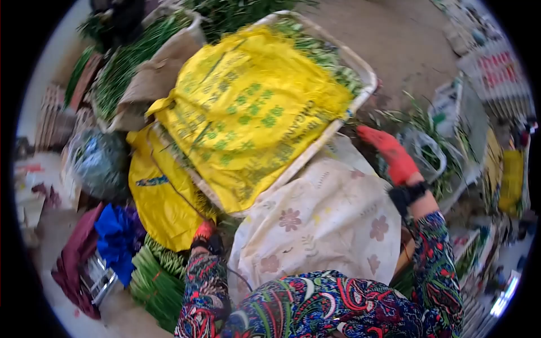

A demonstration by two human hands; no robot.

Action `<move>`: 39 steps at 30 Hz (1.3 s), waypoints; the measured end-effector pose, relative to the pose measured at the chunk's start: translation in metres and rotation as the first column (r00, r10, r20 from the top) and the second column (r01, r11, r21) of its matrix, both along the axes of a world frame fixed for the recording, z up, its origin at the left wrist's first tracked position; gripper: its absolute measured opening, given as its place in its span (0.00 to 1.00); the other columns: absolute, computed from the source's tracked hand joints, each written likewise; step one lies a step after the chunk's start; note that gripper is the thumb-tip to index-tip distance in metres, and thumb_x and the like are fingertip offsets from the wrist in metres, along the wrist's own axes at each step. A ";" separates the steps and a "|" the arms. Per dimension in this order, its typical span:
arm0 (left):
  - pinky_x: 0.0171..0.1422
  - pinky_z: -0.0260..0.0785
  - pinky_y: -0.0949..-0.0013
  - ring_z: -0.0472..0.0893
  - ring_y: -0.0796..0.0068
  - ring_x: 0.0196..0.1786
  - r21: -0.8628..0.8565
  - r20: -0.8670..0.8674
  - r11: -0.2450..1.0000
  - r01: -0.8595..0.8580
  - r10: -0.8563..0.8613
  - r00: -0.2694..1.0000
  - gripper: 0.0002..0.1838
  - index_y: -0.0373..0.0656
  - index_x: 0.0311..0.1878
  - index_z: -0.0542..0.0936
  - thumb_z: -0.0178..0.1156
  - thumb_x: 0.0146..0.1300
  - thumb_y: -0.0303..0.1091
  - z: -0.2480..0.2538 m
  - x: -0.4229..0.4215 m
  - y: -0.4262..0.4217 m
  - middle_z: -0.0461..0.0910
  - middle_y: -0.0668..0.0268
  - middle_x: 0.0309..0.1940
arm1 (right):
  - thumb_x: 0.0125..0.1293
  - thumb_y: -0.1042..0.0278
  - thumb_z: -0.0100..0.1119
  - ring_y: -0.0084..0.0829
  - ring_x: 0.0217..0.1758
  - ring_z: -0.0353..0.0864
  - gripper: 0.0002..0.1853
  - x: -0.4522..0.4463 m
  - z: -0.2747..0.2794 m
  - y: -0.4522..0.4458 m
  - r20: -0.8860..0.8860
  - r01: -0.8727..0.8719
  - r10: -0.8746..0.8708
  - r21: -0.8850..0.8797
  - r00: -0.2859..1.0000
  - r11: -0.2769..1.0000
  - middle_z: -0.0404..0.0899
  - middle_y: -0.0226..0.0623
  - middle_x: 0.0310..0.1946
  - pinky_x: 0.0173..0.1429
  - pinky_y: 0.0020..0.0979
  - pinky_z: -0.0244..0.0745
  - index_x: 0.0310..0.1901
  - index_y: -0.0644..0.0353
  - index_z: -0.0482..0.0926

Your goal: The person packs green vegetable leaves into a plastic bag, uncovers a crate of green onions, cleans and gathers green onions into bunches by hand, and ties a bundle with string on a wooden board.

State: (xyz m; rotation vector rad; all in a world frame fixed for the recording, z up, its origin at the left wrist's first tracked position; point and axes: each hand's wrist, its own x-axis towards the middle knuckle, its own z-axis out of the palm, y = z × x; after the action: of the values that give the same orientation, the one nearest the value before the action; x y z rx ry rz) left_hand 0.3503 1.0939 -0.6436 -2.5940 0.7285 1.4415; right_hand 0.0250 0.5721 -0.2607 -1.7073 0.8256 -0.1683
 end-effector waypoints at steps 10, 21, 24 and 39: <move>0.26 0.68 0.80 0.76 0.77 0.22 -0.506 -0.437 0.212 -0.836 0.773 0.460 0.13 0.39 0.41 0.77 0.49 0.62 0.38 0.216 0.023 -0.082 0.78 0.64 0.22 | 0.49 0.54 0.56 0.42 0.46 0.72 0.18 0.087 -0.138 -0.041 -0.462 -0.339 -0.106 -0.771 0.881 0.540 0.74 0.42 0.38 0.55 0.35 0.62 0.40 0.54 0.74; 0.36 0.69 0.73 0.78 0.72 0.31 -0.506 -0.094 0.740 -0.443 0.463 0.881 0.36 0.32 0.56 0.66 0.63 0.49 0.46 0.223 -0.055 -0.211 0.79 0.58 0.30 | 0.47 0.62 0.55 0.48 0.33 0.71 0.10 0.064 -0.146 -0.055 -0.176 -0.257 0.188 -0.588 0.966 0.767 0.73 0.45 0.26 0.38 0.41 0.67 0.25 0.61 0.73; 0.27 0.67 0.75 0.75 0.75 0.25 -0.362 -0.586 0.368 -0.857 0.625 0.516 0.22 0.33 0.48 0.69 0.59 0.55 0.39 0.212 -0.056 -0.229 0.76 0.61 0.26 | 0.47 0.59 0.55 0.47 0.35 0.71 0.12 0.072 -0.139 -0.049 -0.238 -0.298 0.195 -0.552 0.952 0.779 0.73 0.45 0.26 0.40 0.38 0.66 0.24 0.61 0.73; 0.38 0.64 0.75 0.69 0.73 0.39 -0.620 -0.424 0.284 -0.731 0.663 0.618 0.26 0.29 0.52 0.65 0.56 0.56 0.39 0.214 -0.001 -0.258 0.70 0.60 0.39 | 0.52 0.61 0.61 0.21 0.24 0.70 0.12 0.098 -0.153 0.000 0.102 0.262 -0.298 0.270 0.949 0.927 0.74 0.28 0.17 0.30 0.24 0.64 0.27 0.63 0.78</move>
State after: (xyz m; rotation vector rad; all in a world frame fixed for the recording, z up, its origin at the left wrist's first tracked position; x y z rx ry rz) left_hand 0.3497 0.8361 -0.4301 -3.9128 0.0830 1.6717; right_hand 0.1227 0.5724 -0.4135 -1.3169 0.9410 -0.3597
